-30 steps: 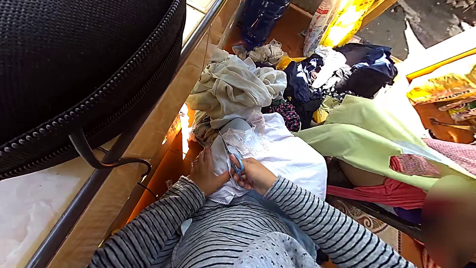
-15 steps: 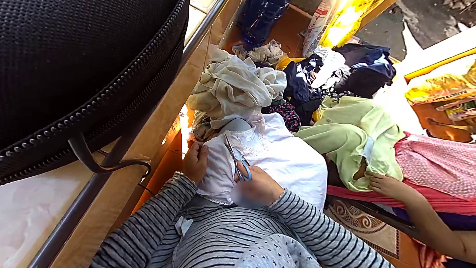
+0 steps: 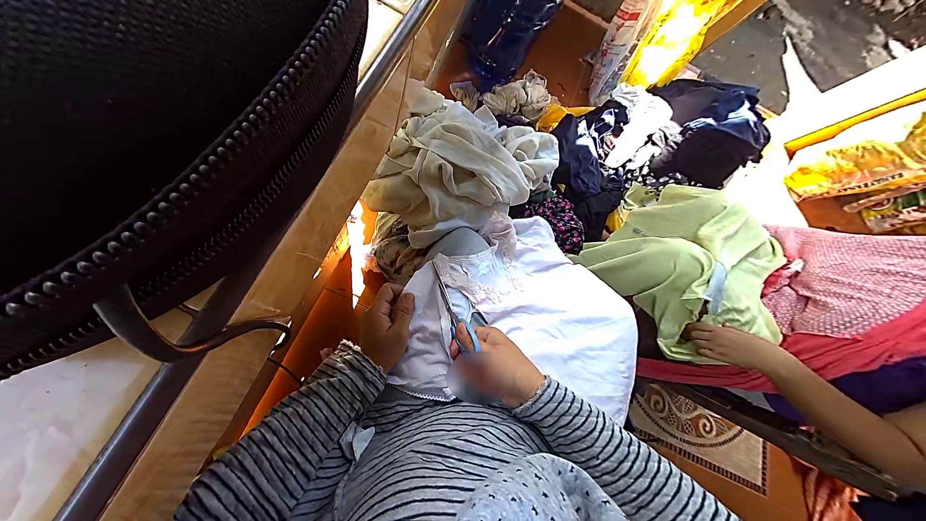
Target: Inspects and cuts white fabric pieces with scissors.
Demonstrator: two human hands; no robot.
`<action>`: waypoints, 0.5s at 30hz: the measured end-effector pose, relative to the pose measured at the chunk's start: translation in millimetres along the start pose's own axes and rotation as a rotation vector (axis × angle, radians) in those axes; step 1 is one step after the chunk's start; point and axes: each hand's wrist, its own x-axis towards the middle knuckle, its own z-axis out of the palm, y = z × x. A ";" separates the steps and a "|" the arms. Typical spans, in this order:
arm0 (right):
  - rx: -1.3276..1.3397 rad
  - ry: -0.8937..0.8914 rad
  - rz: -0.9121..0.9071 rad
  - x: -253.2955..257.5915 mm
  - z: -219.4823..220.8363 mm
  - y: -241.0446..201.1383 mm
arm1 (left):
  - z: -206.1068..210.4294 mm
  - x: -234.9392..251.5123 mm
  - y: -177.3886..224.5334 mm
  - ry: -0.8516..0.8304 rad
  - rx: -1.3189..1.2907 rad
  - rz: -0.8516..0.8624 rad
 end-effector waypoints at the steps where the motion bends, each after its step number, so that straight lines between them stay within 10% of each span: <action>1: 0.006 0.008 -0.001 0.0 0.2 0.5 | -0.4 -0.1 -0.5 -0.002 0.004 0.002; 15: 0.092 0.048 0.009 2.8 2.6 -4.4 | -4.5 4.2 -5.8 -0.005 0.076 -0.045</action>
